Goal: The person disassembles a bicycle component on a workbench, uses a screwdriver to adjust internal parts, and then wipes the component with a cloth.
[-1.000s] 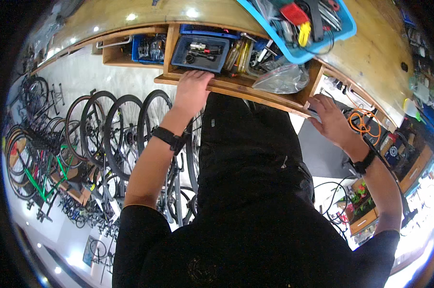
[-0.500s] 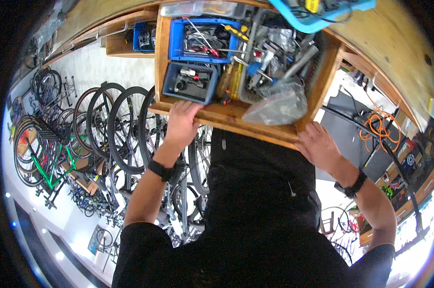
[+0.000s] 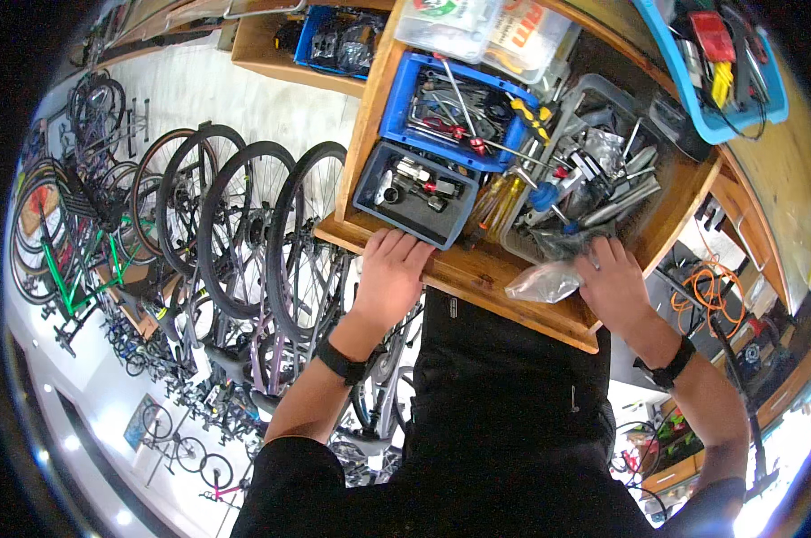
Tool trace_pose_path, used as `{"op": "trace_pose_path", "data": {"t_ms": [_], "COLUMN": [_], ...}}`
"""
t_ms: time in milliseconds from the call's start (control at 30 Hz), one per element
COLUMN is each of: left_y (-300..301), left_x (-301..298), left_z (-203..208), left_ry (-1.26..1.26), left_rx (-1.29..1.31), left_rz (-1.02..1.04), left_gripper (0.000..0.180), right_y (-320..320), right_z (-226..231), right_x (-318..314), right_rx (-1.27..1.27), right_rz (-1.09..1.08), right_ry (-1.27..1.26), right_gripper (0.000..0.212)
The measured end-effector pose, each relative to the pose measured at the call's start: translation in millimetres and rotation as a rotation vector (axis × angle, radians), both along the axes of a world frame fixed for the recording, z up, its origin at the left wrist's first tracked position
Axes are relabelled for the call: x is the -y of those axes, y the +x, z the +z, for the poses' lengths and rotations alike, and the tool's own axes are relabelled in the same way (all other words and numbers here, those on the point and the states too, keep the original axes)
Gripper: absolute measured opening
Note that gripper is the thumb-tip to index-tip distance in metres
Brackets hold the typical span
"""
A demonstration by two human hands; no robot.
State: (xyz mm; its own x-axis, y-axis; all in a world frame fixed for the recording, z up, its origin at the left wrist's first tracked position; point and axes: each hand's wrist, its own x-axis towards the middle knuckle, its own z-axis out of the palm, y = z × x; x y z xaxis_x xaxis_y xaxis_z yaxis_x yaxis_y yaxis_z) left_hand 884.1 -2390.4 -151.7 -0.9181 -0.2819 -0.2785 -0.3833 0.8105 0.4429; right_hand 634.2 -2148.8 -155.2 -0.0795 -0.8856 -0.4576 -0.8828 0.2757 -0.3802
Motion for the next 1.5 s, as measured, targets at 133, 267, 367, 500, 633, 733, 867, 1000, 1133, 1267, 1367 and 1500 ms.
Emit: {"op": "trace_pose_path", "data": {"t_ms": [133,267,367,500,633,733,867,1000,1133,1267,1367,1500], "left_y": [2.7,3.0,6.8,8.3,11.4,13.7,15.0,15.3,18.3,15.4,17.6,14.1], "left_x": [0.1,-1.4,-2.5,-0.9,0.1,0.8,-0.1,0.6,0.1,-1.9,-1.6,1.5], "left_z": [-3.8,-5.4,-10.7,-17.7,-21.4,-22.4,-25.0,-26.5,-29.5,-28.7,-28.9,-28.1], "left_ry": [-0.024,-0.088,-0.106,-0.13,-0.139,-0.129,-0.142,-0.169,-0.189,-0.176,-0.156,-0.166], "left_rx": [-0.039,-0.025,-0.036,-0.105,-0.148,-0.16,-0.201,-0.218,-0.235,-0.206,-0.2,-0.218], "left_rz": [0.013,0.014,0.042,0.038,0.027,0.028,0.022,0.039,0.062,0.036,0.032,0.049], "left_gripper": [0.034,0.024,0.025,0.022,0.016,0.016,0.017,0.012,0.009,0.013,0.017,0.009], "right_y": [-4.8,-14.4,-20.7,-17.1,-2.6,1.7,12.9,28.4,24.6,9.0,8.0,10.0], "right_z": [12.6,44.8,60.8,54.1,6.6,-41.5,-60.8,-72.4,-77.5,-59.5,-44.0,-36.9], "right_x": [4.6,35.0,76.5,145.4,217.0,253.1,276.8,280.6,272.6,251.2,239.4,232.6], "right_rx": [0.149,0.055,0.161,0.242,0.293,0.085,-0.183,-0.132,0.011,0.064,0.079,0.077], "right_rz": [-0.027,-0.009,-0.025,-0.092,-0.057,0.122,0.126,-0.074,-0.128,-0.113,0.0,0.024], "right_ry": [0.175,0.221,0.09,-0.084,-0.295,-0.383,-0.245,-0.028,0.024,0.079,0.055,0.011], "right_gripper": [0.034,0.065,0.065,0.051,0.034,0.027,0.038,0.054,0.05,0.04,0.022,0.019]}}
